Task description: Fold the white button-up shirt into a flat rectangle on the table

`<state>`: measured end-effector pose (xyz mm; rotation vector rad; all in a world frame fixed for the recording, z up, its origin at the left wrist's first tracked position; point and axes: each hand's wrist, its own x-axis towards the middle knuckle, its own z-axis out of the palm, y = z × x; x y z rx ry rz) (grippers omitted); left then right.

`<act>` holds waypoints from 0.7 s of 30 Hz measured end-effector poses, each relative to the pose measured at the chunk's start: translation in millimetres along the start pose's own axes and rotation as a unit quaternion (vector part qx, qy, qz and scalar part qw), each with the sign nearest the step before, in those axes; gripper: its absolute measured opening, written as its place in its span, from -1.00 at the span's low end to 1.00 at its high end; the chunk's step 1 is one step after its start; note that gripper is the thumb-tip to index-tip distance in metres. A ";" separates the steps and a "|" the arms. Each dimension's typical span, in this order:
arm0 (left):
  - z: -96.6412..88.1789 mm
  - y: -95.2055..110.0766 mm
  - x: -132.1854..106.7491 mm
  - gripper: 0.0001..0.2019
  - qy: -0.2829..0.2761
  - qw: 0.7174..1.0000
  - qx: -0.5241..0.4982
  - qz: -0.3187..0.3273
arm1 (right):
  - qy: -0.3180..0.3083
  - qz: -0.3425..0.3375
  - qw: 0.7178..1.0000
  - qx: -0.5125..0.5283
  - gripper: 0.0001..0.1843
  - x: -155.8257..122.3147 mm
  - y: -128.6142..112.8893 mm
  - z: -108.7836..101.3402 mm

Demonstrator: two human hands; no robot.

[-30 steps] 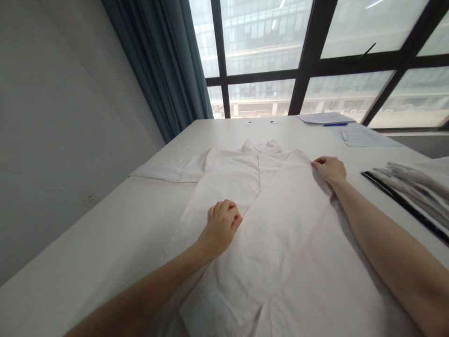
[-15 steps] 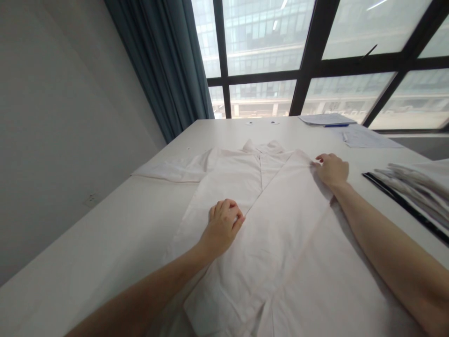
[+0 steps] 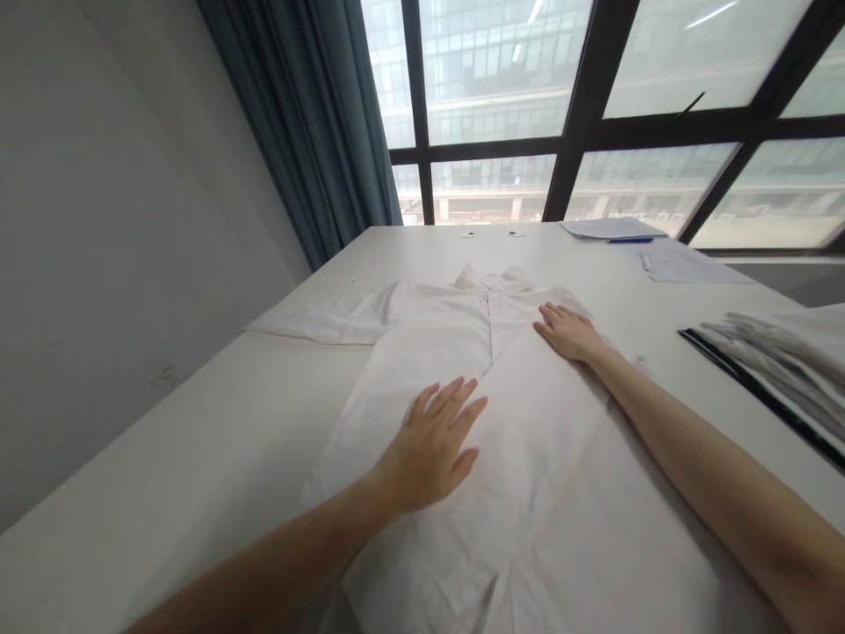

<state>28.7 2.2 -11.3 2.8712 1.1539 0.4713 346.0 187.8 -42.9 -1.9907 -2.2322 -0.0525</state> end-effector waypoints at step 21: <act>-5.9 -0.9 -2.2 -0.41 -0.124 0.991 -0.045 0.037 | -0.010 0.072 0.997 -0.006 -0.33 34.6 29.7 -2.6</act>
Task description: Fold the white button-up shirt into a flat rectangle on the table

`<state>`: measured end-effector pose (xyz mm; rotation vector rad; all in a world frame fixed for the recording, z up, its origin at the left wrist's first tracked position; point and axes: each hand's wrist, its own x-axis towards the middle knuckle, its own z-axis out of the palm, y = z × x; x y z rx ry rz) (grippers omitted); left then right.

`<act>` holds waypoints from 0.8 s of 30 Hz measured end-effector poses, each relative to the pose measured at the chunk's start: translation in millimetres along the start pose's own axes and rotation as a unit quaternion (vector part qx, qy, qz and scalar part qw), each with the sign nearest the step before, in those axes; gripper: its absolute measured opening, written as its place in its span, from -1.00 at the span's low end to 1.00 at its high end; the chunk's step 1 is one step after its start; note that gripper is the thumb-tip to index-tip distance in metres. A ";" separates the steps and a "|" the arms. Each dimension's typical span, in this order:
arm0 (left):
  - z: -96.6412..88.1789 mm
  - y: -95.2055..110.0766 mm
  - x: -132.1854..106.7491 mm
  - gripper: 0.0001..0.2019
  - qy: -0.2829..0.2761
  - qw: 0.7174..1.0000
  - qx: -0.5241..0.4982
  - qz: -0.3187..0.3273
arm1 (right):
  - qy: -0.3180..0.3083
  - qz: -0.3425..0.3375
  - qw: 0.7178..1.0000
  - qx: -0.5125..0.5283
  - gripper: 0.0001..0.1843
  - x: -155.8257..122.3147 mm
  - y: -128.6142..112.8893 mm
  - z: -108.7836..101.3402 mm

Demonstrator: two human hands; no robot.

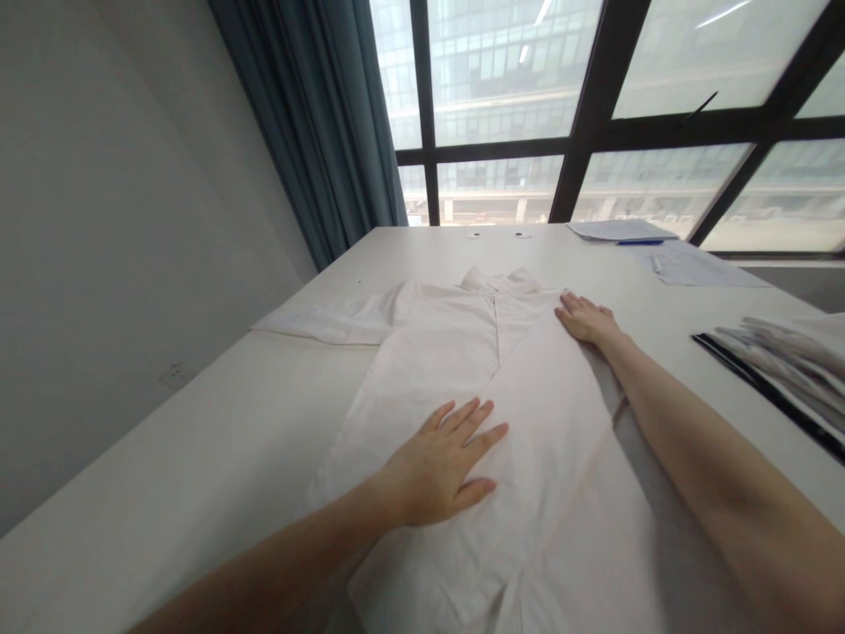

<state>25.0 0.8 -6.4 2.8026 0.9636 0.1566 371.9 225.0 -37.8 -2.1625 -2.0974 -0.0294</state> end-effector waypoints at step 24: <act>1.1 3.1 -1.0 -0.42 -0.012 0.999 0.036 0.014 | -0.007 -0.088 0.996 0.004 -0.33 -142.3 44.7 -13.5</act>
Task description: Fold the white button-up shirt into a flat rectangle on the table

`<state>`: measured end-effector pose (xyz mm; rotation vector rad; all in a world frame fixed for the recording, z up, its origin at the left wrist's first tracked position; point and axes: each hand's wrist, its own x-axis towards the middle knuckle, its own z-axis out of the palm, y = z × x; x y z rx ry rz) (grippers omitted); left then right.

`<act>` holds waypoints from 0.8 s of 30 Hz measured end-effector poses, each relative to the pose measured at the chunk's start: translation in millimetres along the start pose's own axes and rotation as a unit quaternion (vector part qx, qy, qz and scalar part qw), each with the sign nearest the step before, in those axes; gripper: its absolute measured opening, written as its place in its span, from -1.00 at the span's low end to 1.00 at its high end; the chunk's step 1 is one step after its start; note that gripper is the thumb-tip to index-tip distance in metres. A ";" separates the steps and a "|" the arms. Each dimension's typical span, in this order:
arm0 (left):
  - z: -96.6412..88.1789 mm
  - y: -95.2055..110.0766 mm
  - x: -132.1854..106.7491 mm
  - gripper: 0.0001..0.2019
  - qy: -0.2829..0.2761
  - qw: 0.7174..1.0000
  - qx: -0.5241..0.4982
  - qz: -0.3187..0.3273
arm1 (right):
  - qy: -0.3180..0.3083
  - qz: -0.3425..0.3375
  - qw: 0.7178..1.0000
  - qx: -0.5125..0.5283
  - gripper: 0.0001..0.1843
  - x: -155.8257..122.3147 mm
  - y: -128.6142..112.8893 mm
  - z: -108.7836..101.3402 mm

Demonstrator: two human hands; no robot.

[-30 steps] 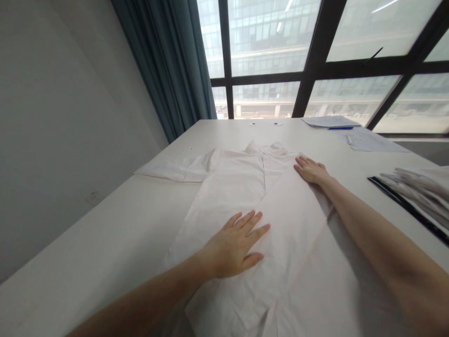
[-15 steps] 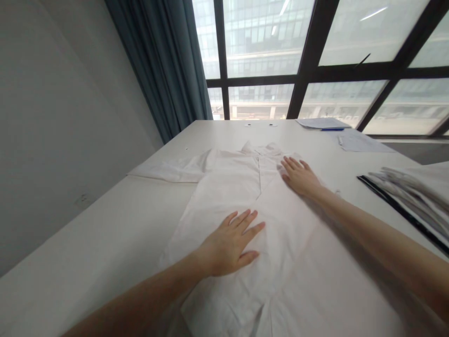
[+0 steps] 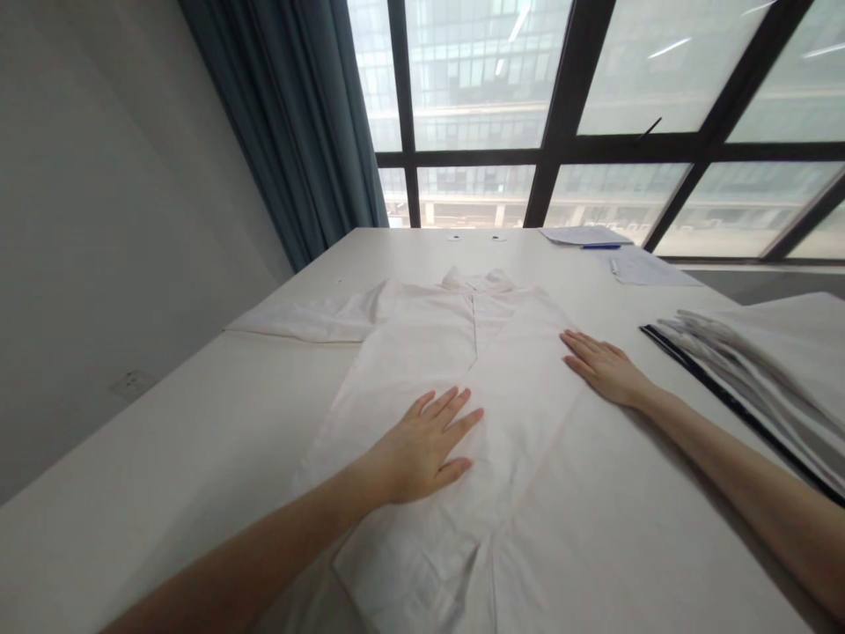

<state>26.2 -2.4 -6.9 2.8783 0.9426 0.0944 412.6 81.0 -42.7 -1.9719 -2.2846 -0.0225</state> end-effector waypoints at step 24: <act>-17.7 69.1 -73.3 -0.07 -0.112 0.979 -0.157 0.069 | 0.068 -0.016 0.998 -0.005 -0.43 -10.9 -4.7 -2.7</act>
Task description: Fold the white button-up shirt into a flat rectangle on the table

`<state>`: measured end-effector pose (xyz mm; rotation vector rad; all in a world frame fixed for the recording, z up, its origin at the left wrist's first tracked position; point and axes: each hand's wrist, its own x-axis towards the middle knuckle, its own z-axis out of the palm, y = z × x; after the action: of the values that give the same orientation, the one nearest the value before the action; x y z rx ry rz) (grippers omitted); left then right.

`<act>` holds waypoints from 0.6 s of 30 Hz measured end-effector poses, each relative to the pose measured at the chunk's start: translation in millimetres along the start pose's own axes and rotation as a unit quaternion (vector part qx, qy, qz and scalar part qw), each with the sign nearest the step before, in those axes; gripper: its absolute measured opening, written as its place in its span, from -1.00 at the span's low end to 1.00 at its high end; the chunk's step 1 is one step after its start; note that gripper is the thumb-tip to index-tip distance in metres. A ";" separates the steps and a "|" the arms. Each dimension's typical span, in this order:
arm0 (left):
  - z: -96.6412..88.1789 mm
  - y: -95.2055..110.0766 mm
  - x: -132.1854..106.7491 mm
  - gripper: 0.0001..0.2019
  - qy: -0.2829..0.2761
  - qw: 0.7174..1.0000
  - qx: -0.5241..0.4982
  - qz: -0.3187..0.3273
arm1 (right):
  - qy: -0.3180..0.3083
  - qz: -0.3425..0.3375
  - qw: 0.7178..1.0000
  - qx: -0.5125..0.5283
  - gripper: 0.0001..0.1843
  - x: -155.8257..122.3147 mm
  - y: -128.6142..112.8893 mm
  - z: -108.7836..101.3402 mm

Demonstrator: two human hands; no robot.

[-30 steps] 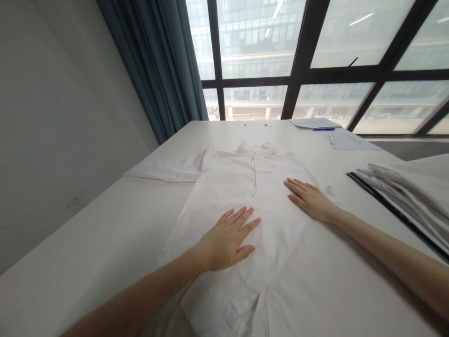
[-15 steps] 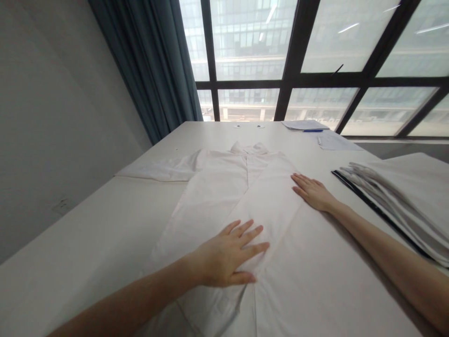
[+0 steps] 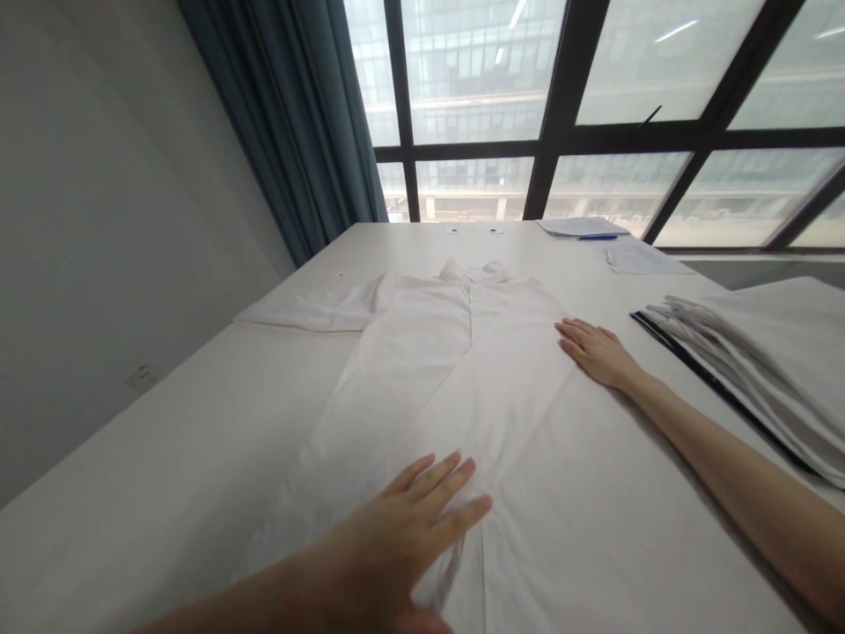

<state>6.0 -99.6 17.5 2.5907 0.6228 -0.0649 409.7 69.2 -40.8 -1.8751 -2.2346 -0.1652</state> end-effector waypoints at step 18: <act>6.3 -1.4 -30.4 -0.40 0.111 0.993 0.030 0.000 | -0.063 -0.439 0.852 0.277 -0.79 -101.2 -168.7 -82.2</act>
<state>-21.5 -114.2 16.0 2.6775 0.7075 0.2101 268.3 -76.5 23.9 -0.5129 -2.6599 0.4325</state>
